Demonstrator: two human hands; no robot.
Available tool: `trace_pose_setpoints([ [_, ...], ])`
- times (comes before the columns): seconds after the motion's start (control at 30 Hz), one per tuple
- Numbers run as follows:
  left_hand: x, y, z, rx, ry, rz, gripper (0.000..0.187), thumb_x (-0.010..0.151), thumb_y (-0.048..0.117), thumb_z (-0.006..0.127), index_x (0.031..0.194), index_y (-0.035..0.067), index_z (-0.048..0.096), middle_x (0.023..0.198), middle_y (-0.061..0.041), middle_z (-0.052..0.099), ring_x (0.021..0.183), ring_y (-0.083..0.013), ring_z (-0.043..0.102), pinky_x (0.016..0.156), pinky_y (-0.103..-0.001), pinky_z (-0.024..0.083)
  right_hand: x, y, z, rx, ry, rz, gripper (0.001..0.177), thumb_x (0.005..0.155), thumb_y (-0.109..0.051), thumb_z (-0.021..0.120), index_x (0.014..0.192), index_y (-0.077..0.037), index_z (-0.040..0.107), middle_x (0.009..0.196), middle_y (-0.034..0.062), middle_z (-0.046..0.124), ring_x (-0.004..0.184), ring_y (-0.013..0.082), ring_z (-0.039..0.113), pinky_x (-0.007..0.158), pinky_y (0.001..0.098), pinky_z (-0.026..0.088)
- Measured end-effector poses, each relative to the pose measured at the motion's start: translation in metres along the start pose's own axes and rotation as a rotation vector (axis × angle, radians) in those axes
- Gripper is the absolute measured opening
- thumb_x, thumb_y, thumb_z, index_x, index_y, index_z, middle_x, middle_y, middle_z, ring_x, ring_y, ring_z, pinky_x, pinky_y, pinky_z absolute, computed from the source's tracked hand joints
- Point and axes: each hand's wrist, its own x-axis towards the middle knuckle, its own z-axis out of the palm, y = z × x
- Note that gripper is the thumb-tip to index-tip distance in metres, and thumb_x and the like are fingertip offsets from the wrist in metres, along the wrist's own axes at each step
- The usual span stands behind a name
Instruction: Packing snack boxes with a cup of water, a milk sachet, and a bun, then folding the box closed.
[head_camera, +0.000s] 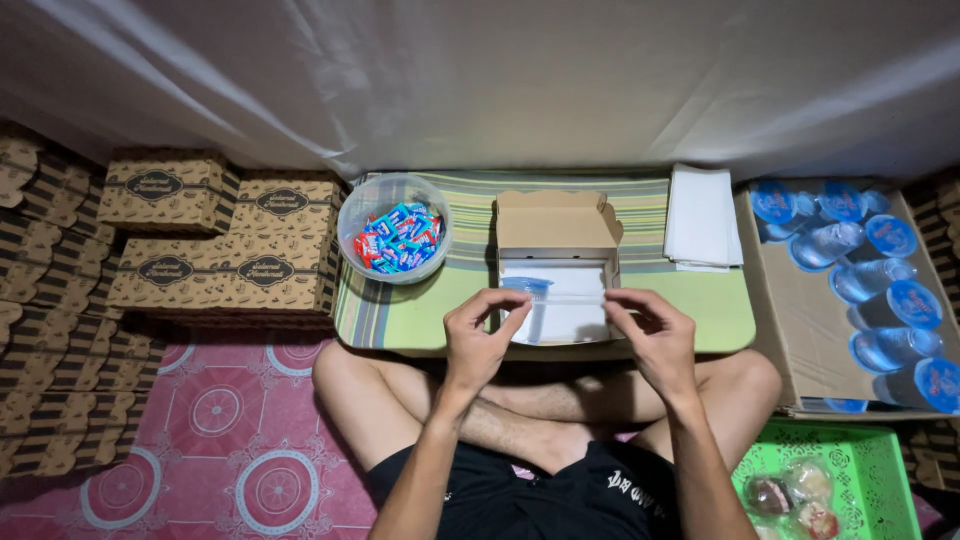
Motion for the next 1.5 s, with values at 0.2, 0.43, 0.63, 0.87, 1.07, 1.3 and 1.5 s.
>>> trace_pose_setpoints([
  [0.2,0.005,0.000,-0.011,0.032,-0.016,-0.004,0.020,0.088,0.000,0.076,0.108,0.002,0.076,0.091,-0.018,0.077,0.083,-0.0259,0.072,0.081,-0.043,0.061,0.017,-0.015,0.000,-0.354,-0.103,-0.212,0.015,0.089,-0.006,0.079,0.100,-0.015,0.082,0.090,0.0061,0.079,0.082,0.0194,0.074,0.075,0.0334,0.059],
  [0.43,0.009,-0.050,-0.030,0.320,0.014,-0.179,0.016,0.097,0.011,0.068,0.112,0.006,0.071,0.097,-0.018,0.075,0.088,-0.0313,0.076,0.076,-0.041,0.062,0.052,0.000,0.007,-0.819,-0.115,-0.462,0.013,0.095,-0.020,0.077,0.104,-0.028,0.078,0.097,-0.0094,0.075,0.094,0.0147,0.070,0.087,0.0290,0.046],
  [0.63,0.008,-0.057,-0.033,0.562,-0.055,-0.084,0.015,0.095,0.007,0.068,0.110,0.007,0.069,0.090,-0.011,0.072,0.084,-0.0260,0.075,0.076,-0.036,0.062,0.069,0.016,0.025,-1.171,-0.184,-0.559,0.012,0.086,-0.025,0.081,0.094,-0.030,0.075,0.097,-0.0097,0.070,0.100,0.0156,0.065,0.091,0.0370,0.045],
  [0.87,0.002,-0.071,-0.033,0.672,-0.091,-0.001,0.013,0.095,0.007,0.065,0.105,0.015,0.069,0.088,0.000,0.066,0.086,-0.0168,0.071,0.080,-0.033,0.060,0.075,0.025,0.029,-1.370,-0.303,-0.496,0.005,0.087,-0.025,0.075,0.085,-0.030,0.077,0.087,-0.0095,0.072,0.087,0.0147,0.063,0.082,0.0348,0.040],
  [1.07,0.001,-0.072,-0.030,0.695,-0.085,0.031,0.013,0.094,0.006,0.065,0.102,0.015,0.070,0.089,0.000,0.065,0.087,-0.0185,0.071,0.083,-0.034,0.059,0.074,0.032,0.028,-1.389,-0.318,-0.480,0.010,0.092,-0.025,0.069,0.088,-0.030,0.076,0.085,-0.0101,0.070,0.086,0.0139,0.063,0.081,0.0351,0.039],
  [1.3,0.002,-0.072,-0.030,0.705,-0.093,0.048,0.013,0.093,0.005,0.064,0.100,0.014,0.070,0.090,-0.001,0.065,0.086,-0.0203,0.071,0.085,-0.036,0.058,0.072,0.057,0.040,-1.393,-0.358,-0.520,0.014,0.091,-0.024,0.067,0.083,-0.030,0.077,0.078,-0.0084,0.072,0.083,0.0170,0.063,0.082,0.0382,0.039],
  [1.5,0.001,-0.070,-0.030,0.722,-0.090,0.065,0.014,0.092,0.005,0.064,0.100,0.014,0.071,0.091,-0.001,0.065,0.088,-0.0218,0.070,0.085,-0.037,0.057,0.059,0.023,0.035,-1.241,-0.300,-0.454,0.012,0.084,-0.028,0.076,0.095,-0.033,0.077,0.098,-0.0100,0.075,0.096,0.0161,0.066,0.085,0.0395,0.042],
])
